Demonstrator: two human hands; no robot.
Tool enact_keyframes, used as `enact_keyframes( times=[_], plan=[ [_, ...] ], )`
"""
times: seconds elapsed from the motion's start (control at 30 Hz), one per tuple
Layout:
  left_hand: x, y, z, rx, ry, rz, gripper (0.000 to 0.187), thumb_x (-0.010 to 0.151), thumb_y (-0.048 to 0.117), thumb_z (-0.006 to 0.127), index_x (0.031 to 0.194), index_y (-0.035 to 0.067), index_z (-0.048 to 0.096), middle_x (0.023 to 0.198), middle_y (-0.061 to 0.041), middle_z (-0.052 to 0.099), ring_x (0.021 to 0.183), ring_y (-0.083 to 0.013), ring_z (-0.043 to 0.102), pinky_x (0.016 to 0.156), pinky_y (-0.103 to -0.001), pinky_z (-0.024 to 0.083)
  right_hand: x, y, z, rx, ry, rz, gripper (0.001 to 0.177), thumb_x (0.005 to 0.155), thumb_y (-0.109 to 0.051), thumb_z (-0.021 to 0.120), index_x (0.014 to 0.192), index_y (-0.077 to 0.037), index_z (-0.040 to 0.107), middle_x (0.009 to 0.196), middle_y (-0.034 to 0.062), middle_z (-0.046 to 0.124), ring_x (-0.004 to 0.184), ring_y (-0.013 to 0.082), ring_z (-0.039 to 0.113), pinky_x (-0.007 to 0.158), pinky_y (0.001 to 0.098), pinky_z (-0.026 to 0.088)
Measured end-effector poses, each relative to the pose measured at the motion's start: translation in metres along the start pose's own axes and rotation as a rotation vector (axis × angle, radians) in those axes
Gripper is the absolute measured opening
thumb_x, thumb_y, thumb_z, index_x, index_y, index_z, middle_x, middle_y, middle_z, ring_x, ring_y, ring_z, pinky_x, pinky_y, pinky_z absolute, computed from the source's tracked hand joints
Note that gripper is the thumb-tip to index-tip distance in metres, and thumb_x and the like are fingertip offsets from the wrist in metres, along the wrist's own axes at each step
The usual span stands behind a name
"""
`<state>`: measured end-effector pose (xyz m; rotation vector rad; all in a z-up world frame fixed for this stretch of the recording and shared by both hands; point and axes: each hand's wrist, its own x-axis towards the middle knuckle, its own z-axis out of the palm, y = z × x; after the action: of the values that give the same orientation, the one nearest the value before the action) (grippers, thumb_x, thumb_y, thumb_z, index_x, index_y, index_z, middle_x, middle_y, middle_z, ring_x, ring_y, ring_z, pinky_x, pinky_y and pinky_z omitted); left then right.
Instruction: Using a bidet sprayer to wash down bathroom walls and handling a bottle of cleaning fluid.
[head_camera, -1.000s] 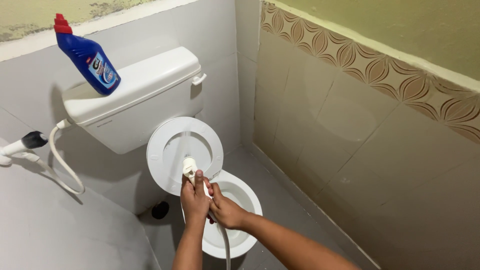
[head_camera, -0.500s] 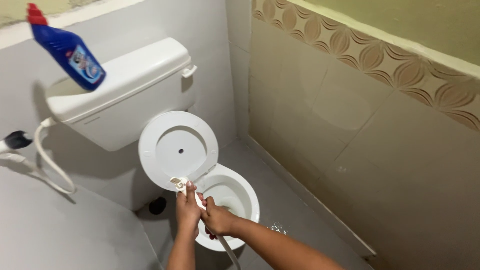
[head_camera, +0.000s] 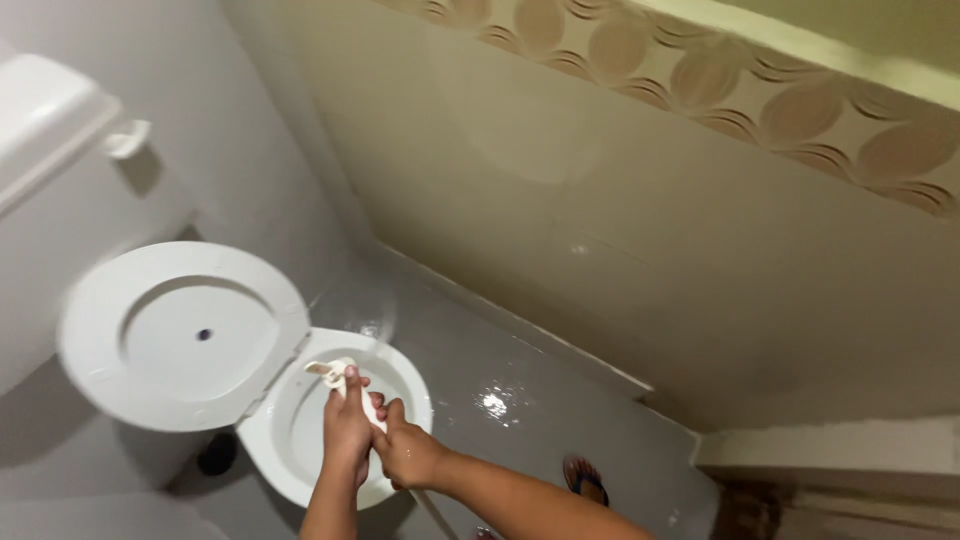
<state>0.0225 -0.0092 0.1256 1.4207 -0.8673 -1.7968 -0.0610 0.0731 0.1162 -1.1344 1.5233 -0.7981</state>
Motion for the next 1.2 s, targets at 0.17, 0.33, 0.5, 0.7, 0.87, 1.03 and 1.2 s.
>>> enact_keyframes(
  times=[0.17, 0.33, 0.5, 0.7, 0.87, 1.03, 1.2],
  plan=[
    [0.012, -0.028, 0.064, 0.257, -0.087, -0.225, 0.052, 0.1, 0.056, 0.05, 0.106, 0.005, 0.054, 0.071, -0.007, 0.053, 0.062, -0.0176, 0.051, 0.057, -0.034, 0.046, -0.02, 0.027, -0.051, 0.32, -0.039, 0.411, 0.053, 0.108, -0.04, 0.036, 0.146, -0.007, 0.017, 0.073, 0.0092, 0.06, 0.055, 0.0191, 0.057, 0.055, 0.0367, 0.05],
    [0.023, -0.053, 0.114, 0.25, -0.226, -0.109, 0.053, 0.1, 0.056, 0.05, 0.105, 0.003, 0.052, 0.071, -0.006, 0.054, 0.061, -0.0172, 0.054, 0.056, -0.035, 0.048, -0.03, 0.053, -0.1, 0.225, 0.08, 0.366, 0.051, 0.11, -0.042, 0.035, 0.142, -0.004, 0.023, 0.069, 0.0085, 0.059, 0.052, 0.0198, 0.057, 0.052, 0.038, 0.048],
    [0.023, -0.07, 0.151, 0.219, -0.197, -0.06, 0.05, 0.098, 0.055, 0.051, 0.107, 0.006, 0.055, 0.071, -0.005, 0.057, 0.061, -0.0168, 0.058, 0.058, -0.033, 0.05, -0.035, 0.079, -0.129, 0.078, 0.122, 0.26, 0.047, 0.111, -0.038, 0.036, 0.137, -0.001, 0.027, 0.069, 0.0088, 0.061, 0.052, 0.0199, 0.06, 0.052, 0.038, 0.05],
    [0.013, -0.11, 0.191, 0.014, -0.239, -0.182, 0.048, 0.101, 0.053, 0.05, 0.109, 0.006, 0.054, 0.069, -0.004, 0.051, 0.059, -0.0152, 0.049, 0.055, -0.03, 0.042, -0.052, 0.143, -0.138, -0.009, 0.357, -0.046, 0.038, 0.109, -0.021, 0.041, 0.136, 0.001, 0.024, 0.121, 0.03, 0.059, 0.105, 0.0455, 0.068, 0.086, 0.0491, 0.054],
    [0.0, -0.128, 0.218, -0.049, -0.26, -0.321, 0.045, 0.102, 0.052, 0.049, 0.109, 0.007, 0.051, 0.068, -0.003, 0.047, 0.06, -0.0147, 0.043, 0.056, -0.029, 0.039, -0.072, 0.156, -0.162, 0.061, 0.324, 0.13, 0.037, 0.106, -0.021, 0.041, 0.132, -0.001, 0.024, 0.128, 0.0294, 0.057, 0.113, 0.0464, 0.065, 0.092, 0.0503, 0.052],
    [0.004, -0.138, 0.236, -0.152, -0.182, -0.185, 0.045, 0.103, 0.051, 0.048, 0.111, 0.006, 0.051, 0.069, -0.002, 0.047, 0.062, -0.0134, 0.045, 0.057, -0.028, 0.041, -0.073, 0.15, -0.19, 0.026, 0.226, 0.17, 0.031, 0.108, -0.021, 0.04, 0.131, -0.004, 0.026, 0.118, 0.0325, 0.063, 0.107, 0.0489, 0.066, 0.089, 0.0523, 0.051],
    [0.014, -0.14, 0.248, -0.039, -0.187, -0.25, 0.044, 0.102, 0.051, 0.05, 0.107, 0.007, 0.053, 0.069, -0.003, 0.048, 0.06, -0.015, 0.043, 0.055, -0.029, 0.038, -0.075, 0.143, -0.204, 0.058, 0.222, 0.167, 0.032, 0.106, -0.017, 0.041, 0.131, -0.006, 0.024, 0.117, 0.0306, 0.06, 0.105, 0.0471, 0.068, 0.089, 0.051, 0.053]
  ],
)
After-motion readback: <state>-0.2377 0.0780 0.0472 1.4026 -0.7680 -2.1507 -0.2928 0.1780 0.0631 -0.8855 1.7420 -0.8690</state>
